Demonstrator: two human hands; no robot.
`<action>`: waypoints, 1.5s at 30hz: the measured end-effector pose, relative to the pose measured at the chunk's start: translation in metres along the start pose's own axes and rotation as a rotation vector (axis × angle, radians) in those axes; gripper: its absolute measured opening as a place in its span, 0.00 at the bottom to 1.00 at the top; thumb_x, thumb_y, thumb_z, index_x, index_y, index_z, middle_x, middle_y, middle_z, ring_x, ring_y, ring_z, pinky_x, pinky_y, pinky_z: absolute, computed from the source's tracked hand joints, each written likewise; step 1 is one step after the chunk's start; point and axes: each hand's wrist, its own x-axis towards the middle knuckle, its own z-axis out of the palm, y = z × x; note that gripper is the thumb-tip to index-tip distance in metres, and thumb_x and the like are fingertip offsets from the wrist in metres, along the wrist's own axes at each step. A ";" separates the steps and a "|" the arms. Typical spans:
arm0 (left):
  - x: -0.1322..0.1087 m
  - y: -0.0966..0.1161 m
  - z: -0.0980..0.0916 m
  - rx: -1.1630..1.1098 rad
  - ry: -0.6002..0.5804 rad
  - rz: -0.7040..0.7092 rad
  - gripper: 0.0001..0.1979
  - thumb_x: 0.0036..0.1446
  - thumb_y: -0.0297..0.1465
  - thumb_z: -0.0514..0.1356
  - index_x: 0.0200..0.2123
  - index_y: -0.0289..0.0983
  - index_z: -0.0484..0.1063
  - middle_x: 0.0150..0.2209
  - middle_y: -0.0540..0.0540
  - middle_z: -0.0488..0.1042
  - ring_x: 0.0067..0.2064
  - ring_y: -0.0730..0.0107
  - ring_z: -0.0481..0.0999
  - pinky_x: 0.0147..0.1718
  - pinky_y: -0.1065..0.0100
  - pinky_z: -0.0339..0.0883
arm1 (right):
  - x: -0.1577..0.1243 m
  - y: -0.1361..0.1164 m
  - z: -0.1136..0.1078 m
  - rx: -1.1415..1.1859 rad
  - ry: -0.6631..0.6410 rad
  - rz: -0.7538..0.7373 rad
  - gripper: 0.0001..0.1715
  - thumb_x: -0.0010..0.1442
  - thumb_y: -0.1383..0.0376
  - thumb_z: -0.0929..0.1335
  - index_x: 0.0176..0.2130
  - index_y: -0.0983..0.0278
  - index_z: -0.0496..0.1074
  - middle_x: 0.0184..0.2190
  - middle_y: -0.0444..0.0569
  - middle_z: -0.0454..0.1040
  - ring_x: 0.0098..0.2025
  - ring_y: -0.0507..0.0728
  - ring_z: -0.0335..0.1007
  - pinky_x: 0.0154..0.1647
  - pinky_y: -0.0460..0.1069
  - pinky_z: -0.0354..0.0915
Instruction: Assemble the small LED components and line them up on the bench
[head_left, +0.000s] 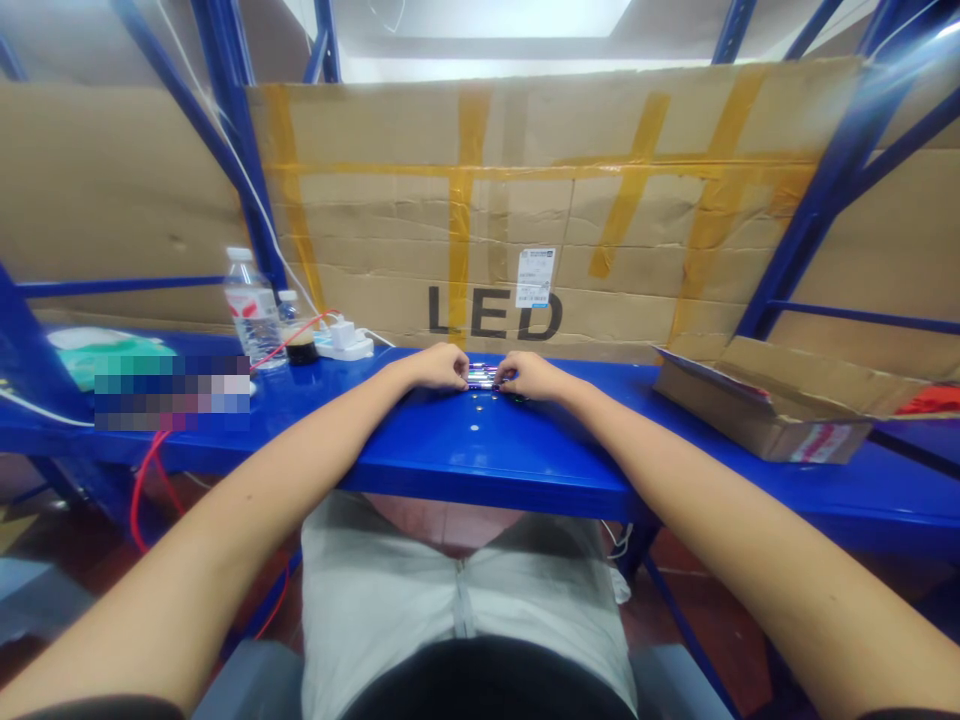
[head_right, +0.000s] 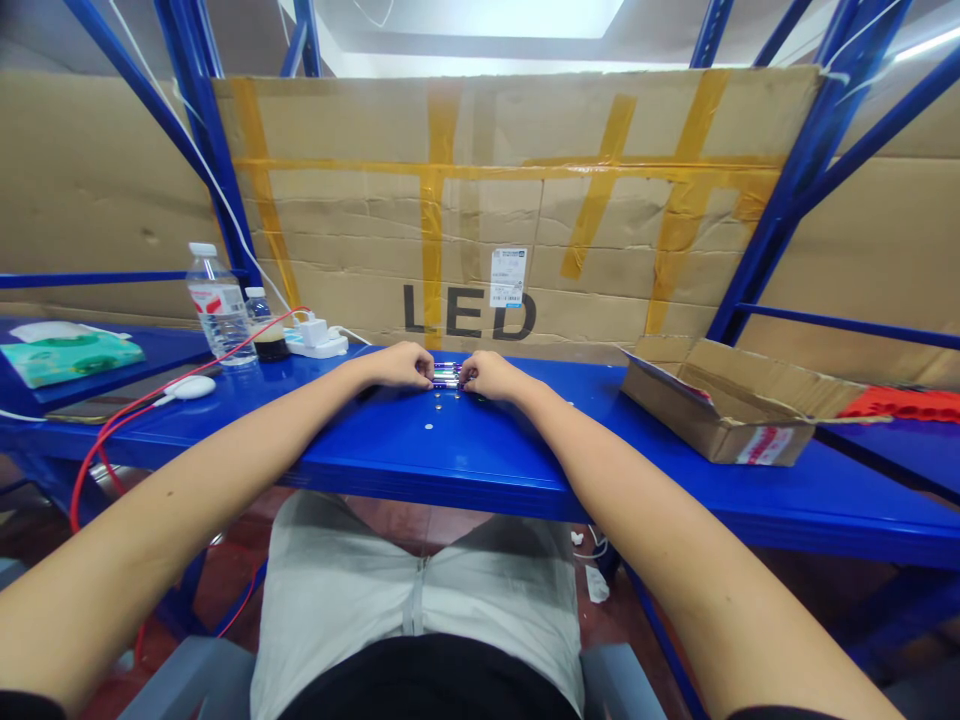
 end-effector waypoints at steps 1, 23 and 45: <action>0.000 0.000 -0.001 0.005 0.004 -0.001 0.10 0.44 0.34 0.64 0.31 0.35 0.77 0.29 0.47 0.78 0.31 0.70 0.72 0.30 0.70 0.60 | 0.000 0.000 0.000 0.007 0.007 0.002 0.10 0.55 0.73 0.71 0.38 0.65 0.81 0.36 0.50 0.78 0.35 0.54 0.71 0.37 0.46 0.62; -0.028 -0.009 -0.036 0.091 -0.399 -0.599 0.20 0.48 0.28 0.61 0.46 0.26 0.73 0.24 0.39 0.74 0.24 0.57 0.76 0.29 0.59 0.76 | -0.005 0.003 -0.011 0.143 0.132 0.064 0.07 0.59 0.68 0.68 0.34 0.67 0.77 0.35 0.51 0.80 0.37 0.56 0.74 0.38 0.47 0.64; -0.023 0.018 -0.023 -0.129 -0.470 -0.250 0.18 0.50 0.34 0.59 0.45 0.35 0.69 0.21 0.45 0.75 0.22 0.60 0.77 0.25 0.62 0.74 | -0.009 -0.001 -0.012 0.174 0.047 0.053 0.08 0.57 0.68 0.68 0.35 0.68 0.78 0.31 0.49 0.79 0.33 0.54 0.72 0.34 0.46 0.63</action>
